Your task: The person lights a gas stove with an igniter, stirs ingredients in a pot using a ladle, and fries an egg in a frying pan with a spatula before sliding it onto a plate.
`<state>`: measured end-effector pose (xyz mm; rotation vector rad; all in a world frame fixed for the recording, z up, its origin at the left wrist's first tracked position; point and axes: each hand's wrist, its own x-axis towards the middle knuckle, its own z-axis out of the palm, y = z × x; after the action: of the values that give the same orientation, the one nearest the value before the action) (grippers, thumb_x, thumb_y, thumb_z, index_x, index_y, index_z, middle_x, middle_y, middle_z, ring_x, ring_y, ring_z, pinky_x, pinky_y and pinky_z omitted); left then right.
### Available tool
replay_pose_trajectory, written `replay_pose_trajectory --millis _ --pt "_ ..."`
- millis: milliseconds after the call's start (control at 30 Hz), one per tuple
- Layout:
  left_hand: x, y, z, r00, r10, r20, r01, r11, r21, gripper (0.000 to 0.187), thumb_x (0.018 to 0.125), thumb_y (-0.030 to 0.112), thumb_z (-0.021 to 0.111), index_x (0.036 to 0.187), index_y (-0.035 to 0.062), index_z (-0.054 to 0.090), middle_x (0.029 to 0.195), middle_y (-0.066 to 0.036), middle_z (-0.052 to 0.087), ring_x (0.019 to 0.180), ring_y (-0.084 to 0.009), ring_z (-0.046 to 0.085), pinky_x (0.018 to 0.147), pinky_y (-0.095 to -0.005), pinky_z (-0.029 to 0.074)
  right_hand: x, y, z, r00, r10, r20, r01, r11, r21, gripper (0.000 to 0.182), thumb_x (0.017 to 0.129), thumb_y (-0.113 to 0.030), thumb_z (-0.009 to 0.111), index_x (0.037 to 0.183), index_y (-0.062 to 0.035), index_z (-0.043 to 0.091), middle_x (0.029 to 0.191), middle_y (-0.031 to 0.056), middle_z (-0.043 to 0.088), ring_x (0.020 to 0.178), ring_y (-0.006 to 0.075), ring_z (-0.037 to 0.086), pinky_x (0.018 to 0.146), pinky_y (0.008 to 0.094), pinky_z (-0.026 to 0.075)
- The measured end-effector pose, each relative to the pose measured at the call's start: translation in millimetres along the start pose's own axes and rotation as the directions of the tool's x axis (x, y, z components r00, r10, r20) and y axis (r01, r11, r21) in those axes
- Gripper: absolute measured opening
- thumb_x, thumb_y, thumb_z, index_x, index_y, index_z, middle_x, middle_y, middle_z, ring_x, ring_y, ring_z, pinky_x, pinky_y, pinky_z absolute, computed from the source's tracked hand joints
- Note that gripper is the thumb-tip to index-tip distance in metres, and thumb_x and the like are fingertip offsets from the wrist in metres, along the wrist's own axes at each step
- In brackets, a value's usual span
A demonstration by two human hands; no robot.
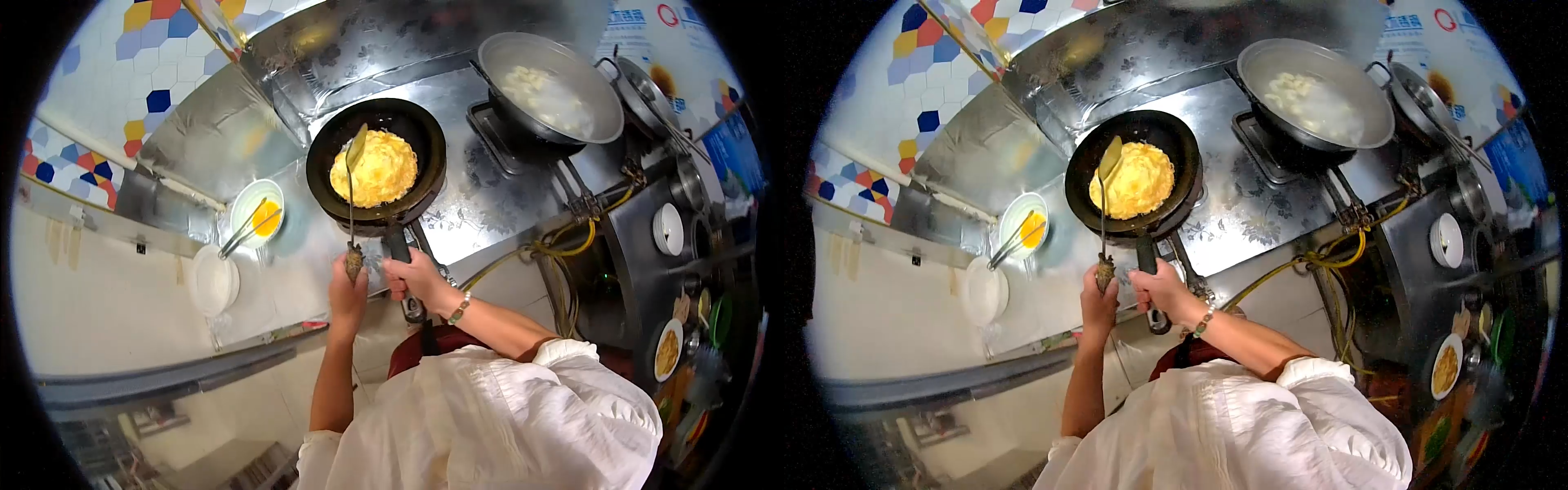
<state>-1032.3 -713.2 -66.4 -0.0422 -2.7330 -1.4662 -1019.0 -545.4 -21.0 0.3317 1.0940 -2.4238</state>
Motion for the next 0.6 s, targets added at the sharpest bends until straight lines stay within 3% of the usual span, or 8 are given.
replay_pose_trajectory --millis 33,133,200,300,333,433,500,600 --pt "-0.7 18.8 -6.8 0.991 -0.121 0.060 0.130 0.972 -0.196 0.034 0.083 0.007 0.053 0.114 0.0007 0.044 0.073 -0.003 0.052 0.054 -0.0090 0.049 0.048 -0.0239 0.043 -4.2 -4.5 6.2 0.999 0.018 -0.043 -0.018 1.000 0.008 0.016 0.085 -0.014 0.056 0.080 -0.0067 0.042 0.057 -0.0018 0.042 0.044 0.0081 0.041 0.041 0.0259 0.038" --pt "2.9 24.3 -26.5 0.985 -0.137 0.108 0.171 0.883 -0.437 0.030 0.084 0.006 0.051 0.112 -0.0020 0.045 0.075 -0.003 0.052 0.051 -0.0095 0.047 0.047 -0.0232 0.042 -13.4 -7.6 14.6 0.998 0.023 -0.060 -0.019 0.997 0.076 0.016 0.086 -0.009 0.054 0.078 -0.0069 0.040 0.057 -0.0019 0.040 0.043 0.0065 0.038 0.039 0.0239 0.036" --pt "7.8 32.4 -50.1 0.990 -0.064 0.129 0.116 0.885 -0.451 0.029 0.085 0.004 0.049 0.112 -0.0038 0.044 0.074 -0.002 0.052 0.055 -0.0080 0.047 0.051 -0.0218 0.042 -26.0 -10.3 24.2 0.998 0.009 -0.062 -0.006 0.998 0.055 0.017 0.086 -0.009 0.054 0.078 -0.0063 0.039 0.057 -0.0018 0.038 0.043 0.0058 0.038 0.039 0.0229 0.036" --pt "22.5 35.0 -79.3 0.984 0.175 -0.025 -0.159 0.814 -0.559 0.038 0.084 -0.001 0.051 0.119 -0.0049 0.037 0.089 -0.006 0.054 0.074 -0.0102 0.053 0.068 -0.0234 0.047 -44.3 -17.0 32.7 0.997 -0.053 -0.055 0.054 0.999 0.009 0.017 0.086 -0.008 0.054 0.080 -0.0064 0.038 0.059 -0.0016 0.038 0.044 0.0052 0.037 0.039 0.0227 0.036" --pt "28.8 36.5 -88.4 0.963 0.268 -0.037 -0.246 0.811 -0.530 0.038 0.083 -0.003 0.051 0.119 -0.0046 0.037 0.091 -0.007 0.054 0.074 -0.0115 0.053 0.071 -0.0256 0.048 -50.5 -19.3 34.2 0.996 -0.080 -0.030 0.079 0.996 -0.029 0.017 0.086 -0.008 0.054 0.080 -0.0067 0.038 0.060 -0.0017 0.038 0.044 0.0050 0.037 0.039 0.0228 0.036" --pt "38.6 35.5 -107.5 0.985 0.154 0.072 -0.096 0.853 -0.513 0.036 0.081 -0.002 0.054 0.114 -0.0029 0.040 0.090 -0.007 0.054 0.075 -0.0103 0.052 0.069 -0.0237 0.046 -64.7 -20.6 29.5 0.991 -0.125 -0.046 0.118 0.983 -0.140 0.016 0.087 -0.009 0.054 0.084 -0.0060 0.039 0.059 -0.0019 0.039 0.044 0.0051 0.038 0.039 0.0235 0.037" --pt "39.9 24.7 -112.7 0.992 0.051 0.119 -0.003 0.927 -0.375 0.033 0.078 0.002 0.061 0.107 -0.0011 0.044 0.085 -0.005 0.054 0.072 -0.0084 0.051 0.065 -0.0215 0.043 -73.2 -20.6 27.5 0.991 -0.128 -0.034 0.118 0.970 -0.214 0.015 0.087 -0.009 0.054 0.086 -0.0050 0.039 0.058 -0.0017 0.040 0.044 0.0053 0.038 0.039 0.0246 0.037" --pt "43.1 4.8 -110.1 0.986 0.084 0.142 -0.048 0.970 -0.236 0.032 0.075 0.005 0.066 0.101 0.0000 0.047 0.079 -0.002 0.054 0.068 -0.0070 0.049 0.060 -0.0202 0.041 -83.4 -20.6 29.9 0.992 -0.114 -0.058 0.101 0.977 -0.189 0.015 0.087 -0.009 0.054 0.085 -0.0047 0.040 0.058 -0.0016 0.039 0.044 0.0054 0.038 0.039 0.0250 0.037"
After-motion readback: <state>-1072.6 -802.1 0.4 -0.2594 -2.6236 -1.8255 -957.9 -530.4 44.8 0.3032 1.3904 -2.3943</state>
